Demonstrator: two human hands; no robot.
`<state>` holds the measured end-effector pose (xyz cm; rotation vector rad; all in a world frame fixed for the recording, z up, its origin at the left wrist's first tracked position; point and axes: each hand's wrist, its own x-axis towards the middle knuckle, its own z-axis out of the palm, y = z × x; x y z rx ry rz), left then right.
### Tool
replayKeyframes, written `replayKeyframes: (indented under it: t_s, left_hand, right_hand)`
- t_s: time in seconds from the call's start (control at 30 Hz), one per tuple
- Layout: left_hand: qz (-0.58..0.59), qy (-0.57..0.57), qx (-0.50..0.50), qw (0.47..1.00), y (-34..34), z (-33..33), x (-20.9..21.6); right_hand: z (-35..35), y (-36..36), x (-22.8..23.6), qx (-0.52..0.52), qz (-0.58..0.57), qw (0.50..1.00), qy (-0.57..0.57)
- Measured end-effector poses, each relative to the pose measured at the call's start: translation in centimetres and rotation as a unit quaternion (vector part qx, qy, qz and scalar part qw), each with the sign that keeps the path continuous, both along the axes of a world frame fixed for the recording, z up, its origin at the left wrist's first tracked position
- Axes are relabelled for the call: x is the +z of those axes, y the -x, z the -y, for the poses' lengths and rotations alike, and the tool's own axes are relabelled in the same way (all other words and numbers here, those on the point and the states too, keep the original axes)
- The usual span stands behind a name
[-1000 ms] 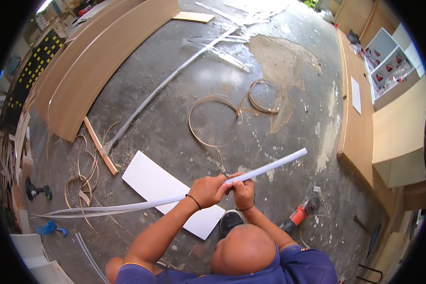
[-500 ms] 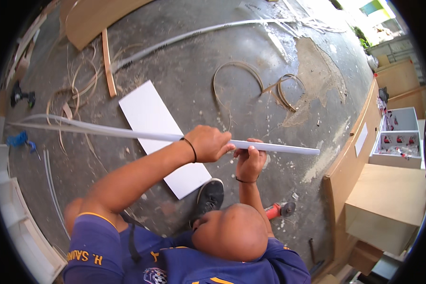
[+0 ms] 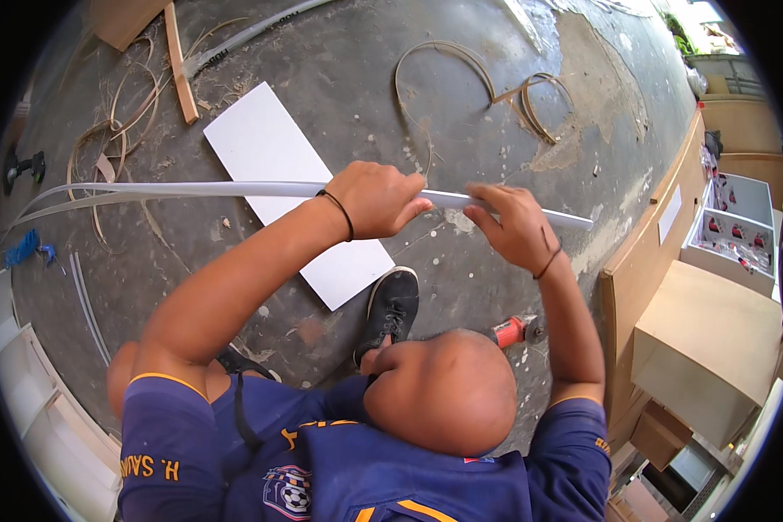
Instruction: The person measures a white plastic tube with a measuring tape, marks it, and then cuts it using an angle grinder.
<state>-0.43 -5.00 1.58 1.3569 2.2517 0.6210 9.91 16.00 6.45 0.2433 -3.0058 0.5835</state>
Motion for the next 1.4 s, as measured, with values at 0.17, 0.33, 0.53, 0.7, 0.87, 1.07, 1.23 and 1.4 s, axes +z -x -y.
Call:
replayKeyframes:
  t_s: [0.17, 0.33, 0.53, 0.7, 0.87, 1.07, 1.23, 1.4]
  left_hand:
    - [0.016, 0.03, 0.009, 0.999, -1.0, 0.2, -1.1]
    - [0.019, 0.05, 0.017, 0.998, -1.4, 0.3, -1.4]
    - [0.061, 0.11, 0.015, 0.992, -1.8, -0.2, -1.0]
    - [0.068, 0.076, 0.035, 0.994, -2.4, -0.1, -2.2]
    - [0.141, 0.044, -0.017, 0.989, -2.1, 0.0, -4.3]
    - [0.163, 0.049, -0.04, 0.985, -1.8, 0.7, -4.1]
    - [0.168, 0.065, -0.038, 0.983, -2.0, 0.2, -4.3]
    - [0.193, 0.102, -0.024, 0.976, -0.8, 0.9, -3.9]
  right_hand:
    - [0.0, 0.2, -0.9, -0.024, 0.234, 0.969, 0.076]
    - [0.4, -0.2, -1.8, -0.007, 0.22, 0.974, 0.058]
    - [0.8, -1.0, -3.0, -0.008, 0.219, 0.975, 0.031]
    - [1.0, -1.0, -3.1, -0.029, 0.268, 0.961, 0.061]
    - [1.4, -0.4, -4.9, 0.018, 0.279, 0.953, 0.118]
    - [2.3, -0.4, -5.0, 0.003, 0.308, 0.946, 0.104]
    - [1.7, -0.6, -5.4, 0.003, 0.323, 0.938, 0.121]
    - [-1.9, 0.6, -3.6, 0.003, 0.446, 0.888, 0.109]
